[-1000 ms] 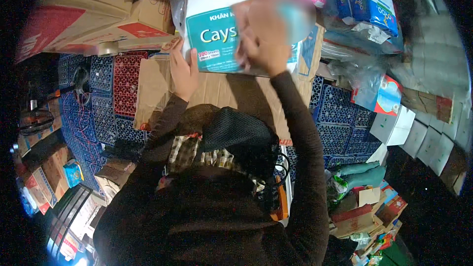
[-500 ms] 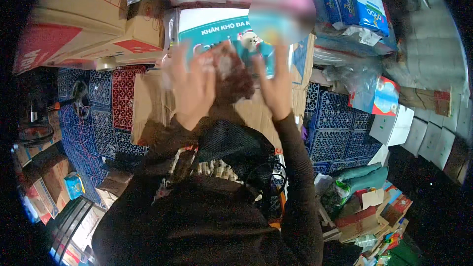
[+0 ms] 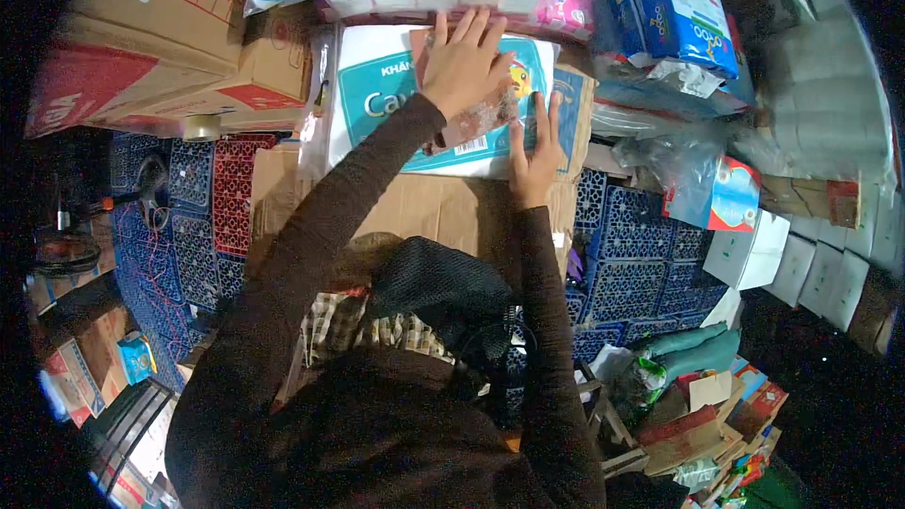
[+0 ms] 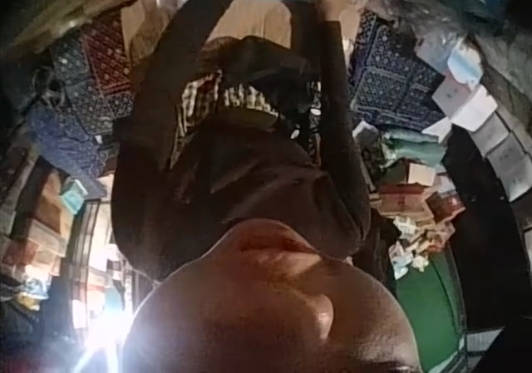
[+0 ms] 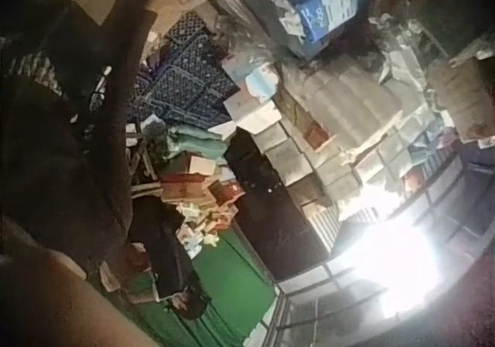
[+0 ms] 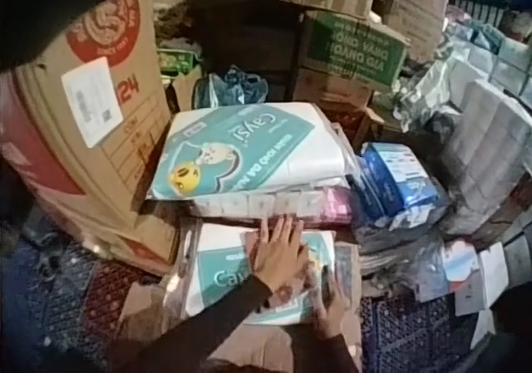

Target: The recorder is using a cloth to wipe dust off various plastic-wrapped consumer packages, such as diapers and tissues, in a storage area.

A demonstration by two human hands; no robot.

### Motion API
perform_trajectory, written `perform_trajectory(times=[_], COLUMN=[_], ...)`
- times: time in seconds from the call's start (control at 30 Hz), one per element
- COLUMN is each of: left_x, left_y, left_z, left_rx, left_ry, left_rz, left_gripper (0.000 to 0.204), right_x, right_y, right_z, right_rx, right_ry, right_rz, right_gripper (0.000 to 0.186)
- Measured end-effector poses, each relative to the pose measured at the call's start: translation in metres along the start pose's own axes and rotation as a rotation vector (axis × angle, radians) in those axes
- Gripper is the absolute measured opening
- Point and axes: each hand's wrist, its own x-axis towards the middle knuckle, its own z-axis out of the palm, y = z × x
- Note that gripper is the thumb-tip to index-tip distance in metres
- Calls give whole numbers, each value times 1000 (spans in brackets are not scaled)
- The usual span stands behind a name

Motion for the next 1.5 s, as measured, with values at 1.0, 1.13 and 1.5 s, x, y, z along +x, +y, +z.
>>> perform_trajectory(times=[1.0, 1.13, 1.5], left_x=[-134, -121, -24], left_y=[-27, -38, -23], left_z=[-79, -63, -26], left_rx=[164, 171, 179], left_ry=[29, 11, -88], left_rz=[-172, -236, -215], left_gripper=[76, 74, 78], right_x=[-42, -43, -41], right_y=[-16, -14, -16], right_z=[3, 4, 6], right_rx=[2, -7, 52], right_ry=[144, 143, 167], right_rz=[91, 80, 69], right_gripper=[38, 38, 37])
